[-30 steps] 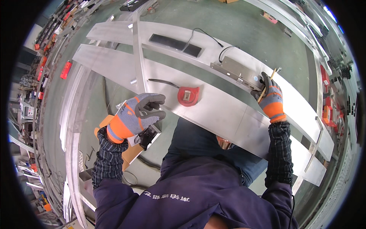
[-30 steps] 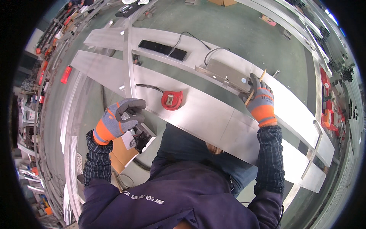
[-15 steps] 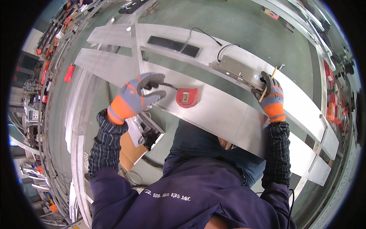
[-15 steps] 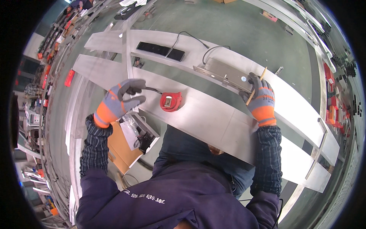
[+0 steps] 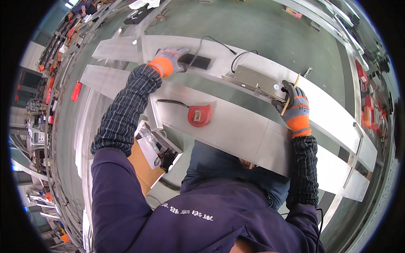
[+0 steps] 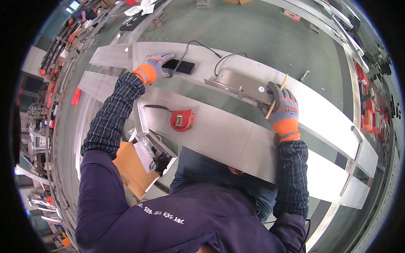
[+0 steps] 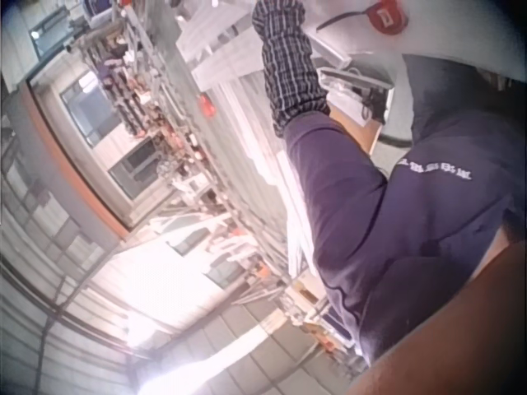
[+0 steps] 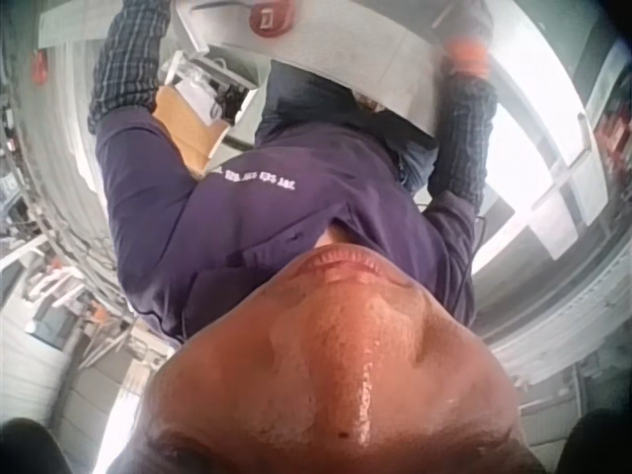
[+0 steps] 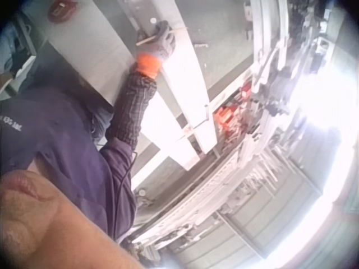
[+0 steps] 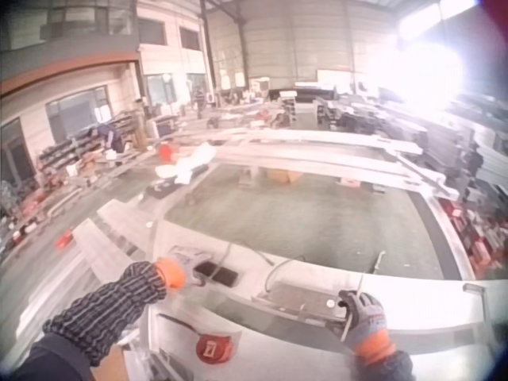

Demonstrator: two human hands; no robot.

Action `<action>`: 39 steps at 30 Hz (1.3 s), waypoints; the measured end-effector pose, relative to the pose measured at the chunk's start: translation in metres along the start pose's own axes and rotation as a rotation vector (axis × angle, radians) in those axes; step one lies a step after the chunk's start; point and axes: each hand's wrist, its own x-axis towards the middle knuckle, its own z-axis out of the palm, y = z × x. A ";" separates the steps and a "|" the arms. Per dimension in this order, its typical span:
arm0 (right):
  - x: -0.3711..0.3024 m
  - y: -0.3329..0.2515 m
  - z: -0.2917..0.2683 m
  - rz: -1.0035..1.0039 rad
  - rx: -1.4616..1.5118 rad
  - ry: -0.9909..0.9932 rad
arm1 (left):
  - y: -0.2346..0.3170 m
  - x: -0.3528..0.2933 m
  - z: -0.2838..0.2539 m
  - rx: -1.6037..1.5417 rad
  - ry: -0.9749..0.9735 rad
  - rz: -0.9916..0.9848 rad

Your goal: The person measures and marks a large metal sheet using a ruler and pencil, then positions a metal bracket and a black electronic device on the sheet. They handle wires and a small blue device, aligning components on the workbench.

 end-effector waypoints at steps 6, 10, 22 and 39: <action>0.000 -0.005 -0.002 -0.012 0.022 0.032 | -0.004 0.000 0.011 -0.062 0.042 0.022; 0.000 -0.002 -0.004 -0.010 -0.001 0.005 | -0.006 0.001 0.016 -0.090 0.144 0.060; 0.023 -0.017 -0.002 0.018 -0.177 -0.212 | -0.002 -0.031 -0.002 -0.177 0.203 0.022; -0.001 0.013 -0.044 0.231 0.258 0.129 | 0.024 -0.158 -0.017 -0.705 0.436 0.192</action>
